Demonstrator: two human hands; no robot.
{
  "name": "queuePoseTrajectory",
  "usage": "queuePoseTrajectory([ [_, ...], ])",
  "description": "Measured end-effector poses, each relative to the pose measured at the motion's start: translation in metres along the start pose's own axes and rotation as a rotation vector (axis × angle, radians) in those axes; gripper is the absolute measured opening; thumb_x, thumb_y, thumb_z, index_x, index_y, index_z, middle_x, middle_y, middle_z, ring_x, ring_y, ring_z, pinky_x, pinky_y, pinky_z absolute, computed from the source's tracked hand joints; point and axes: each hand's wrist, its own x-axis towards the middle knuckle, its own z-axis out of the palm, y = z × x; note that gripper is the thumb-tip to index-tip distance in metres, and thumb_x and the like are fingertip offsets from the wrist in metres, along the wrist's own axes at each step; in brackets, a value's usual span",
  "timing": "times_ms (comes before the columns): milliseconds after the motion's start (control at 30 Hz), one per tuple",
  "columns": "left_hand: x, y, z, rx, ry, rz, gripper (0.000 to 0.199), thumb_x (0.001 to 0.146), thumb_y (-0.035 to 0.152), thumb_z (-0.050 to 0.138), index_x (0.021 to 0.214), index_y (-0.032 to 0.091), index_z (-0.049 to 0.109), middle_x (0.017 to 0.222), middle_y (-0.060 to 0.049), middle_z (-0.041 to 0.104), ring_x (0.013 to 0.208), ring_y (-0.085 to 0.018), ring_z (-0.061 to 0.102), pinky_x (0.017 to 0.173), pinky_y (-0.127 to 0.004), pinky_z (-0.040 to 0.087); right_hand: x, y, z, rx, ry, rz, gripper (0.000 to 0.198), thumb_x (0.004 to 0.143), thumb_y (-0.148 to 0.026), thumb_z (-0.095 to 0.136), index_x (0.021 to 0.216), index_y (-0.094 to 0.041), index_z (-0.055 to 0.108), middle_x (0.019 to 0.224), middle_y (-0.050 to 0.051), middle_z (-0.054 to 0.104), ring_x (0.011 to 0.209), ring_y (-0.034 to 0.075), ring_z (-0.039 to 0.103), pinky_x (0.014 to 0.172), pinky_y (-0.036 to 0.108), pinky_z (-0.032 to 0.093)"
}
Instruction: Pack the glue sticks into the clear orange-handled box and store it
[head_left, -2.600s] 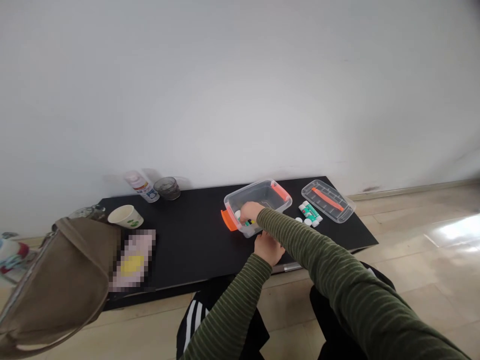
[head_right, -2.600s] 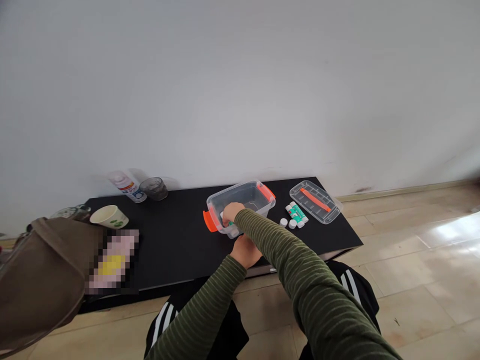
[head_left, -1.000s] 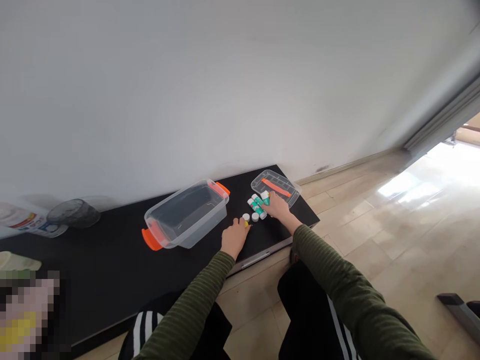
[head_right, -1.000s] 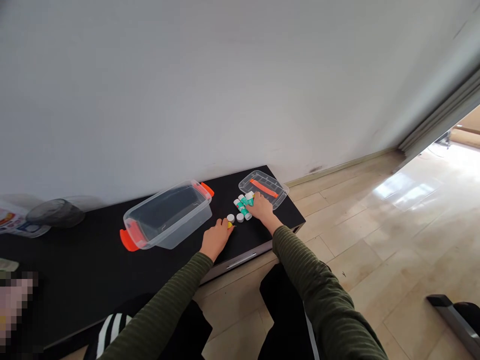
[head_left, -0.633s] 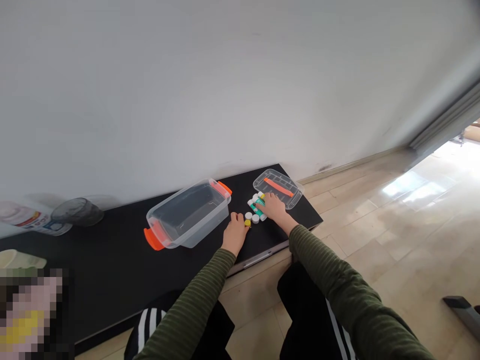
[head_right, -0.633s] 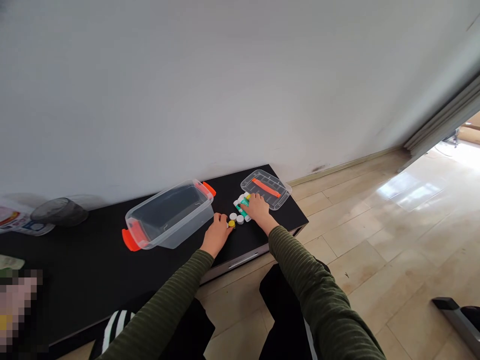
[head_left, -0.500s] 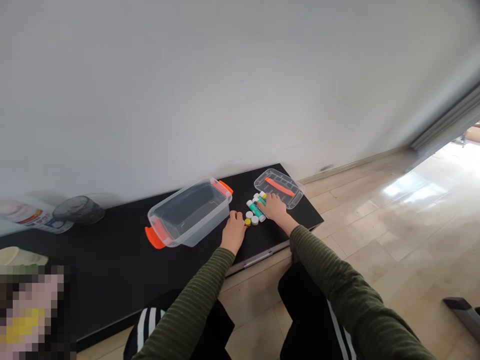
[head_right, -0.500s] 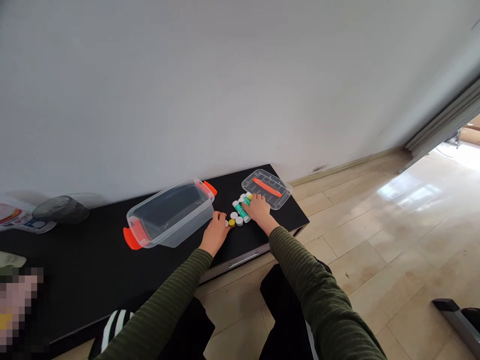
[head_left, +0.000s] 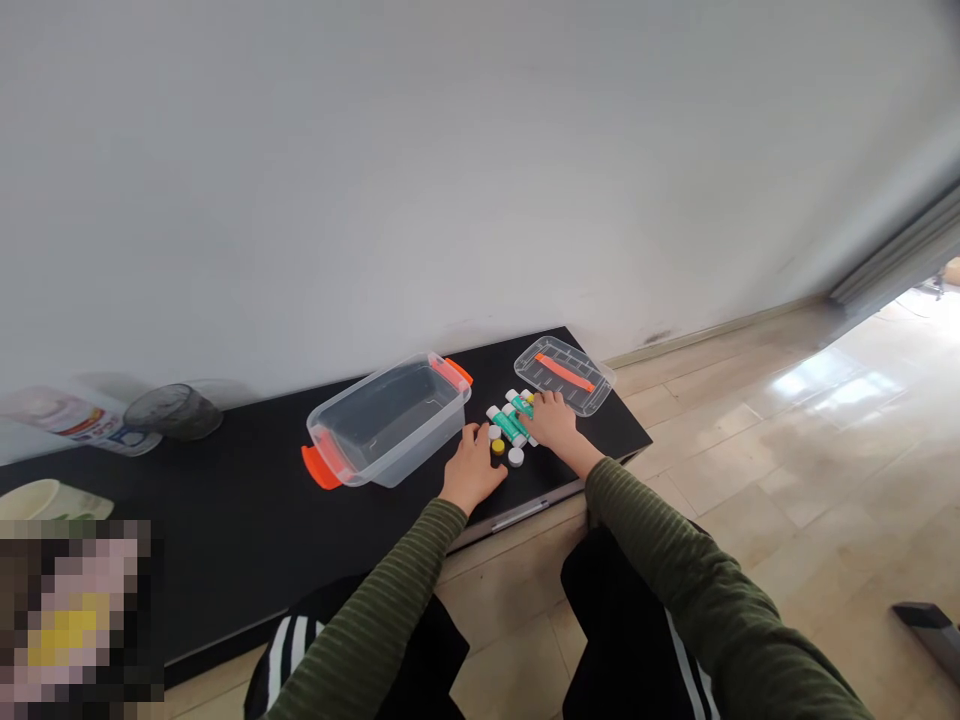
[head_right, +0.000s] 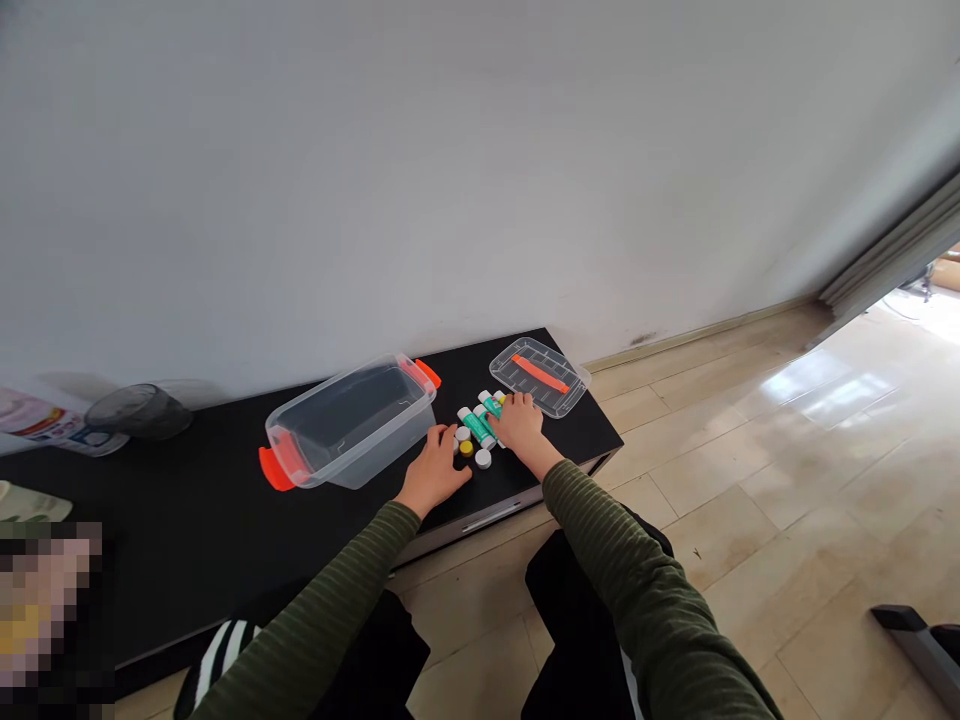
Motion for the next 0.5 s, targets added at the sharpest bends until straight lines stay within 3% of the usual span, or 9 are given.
queuePoseTrajectory([
  [100, -0.002, 0.0, 0.001, -0.034, -0.002, 0.062, 0.074, 0.08, 0.042, 0.066, 0.145, 0.026, 0.035, 0.15, -0.012, 0.034, 0.132, -0.028, 0.05, 0.094, -0.034, 0.051, -0.002, 0.006, -0.002, -0.006, -0.055, -0.059, 0.055, 0.094, -0.045, 0.053, 0.138, -0.011, 0.051, 0.14, 0.02, 0.054, 0.131, 0.033, 0.043, 0.099, 0.041, 0.041],
  [200, 0.0, -0.002, 0.004, 0.012, 0.029, 0.103, 0.067, 0.084, 0.037, 0.066, 0.144, 0.025, 0.038, 0.151, -0.012, 0.035, 0.136, -0.028, 0.045, 0.098, -0.034, 0.049, -0.001, 0.013, -0.005, 0.013, -0.067, -0.121, 0.054, 0.093, -0.041, 0.056, 0.138, -0.012, 0.052, 0.139, 0.018, 0.055, 0.13, 0.032, 0.045, 0.102, 0.039, 0.04],
  [333, 0.004, -0.004, 0.003, 0.056, 0.084, 0.127, 0.058, 0.087, 0.028, 0.063, 0.141, 0.021, 0.042, 0.148, -0.013, 0.039, 0.133, -0.027, 0.047, 0.1, -0.035, 0.048, -0.003, 0.022, -0.021, 0.068, -0.003, -0.192, 0.044, 0.093, -0.032, 0.057, 0.133, -0.014, 0.057, 0.133, 0.015, 0.061, 0.126, 0.028, 0.051, 0.102, 0.035, 0.039],
  [500, -0.003, -0.004, -0.017, -0.005, 0.15, 0.171, 0.04, 0.091, 0.028, 0.057, 0.13, 0.019, 0.054, 0.134, -0.012, 0.053, 0.123, -0.026, 0.053, 0.097, -0.036, 0.048, -0.023, 0.029, -0.043, 0.229, 0.105, -0.278, 0.031, 0.094, -0.023, 0.051, 0.122, -0.018, 0.065, 0.117, 0.009, 0.069, 0.107, 0.021, 0.063, 0.091, 0.028, 0.044],
])
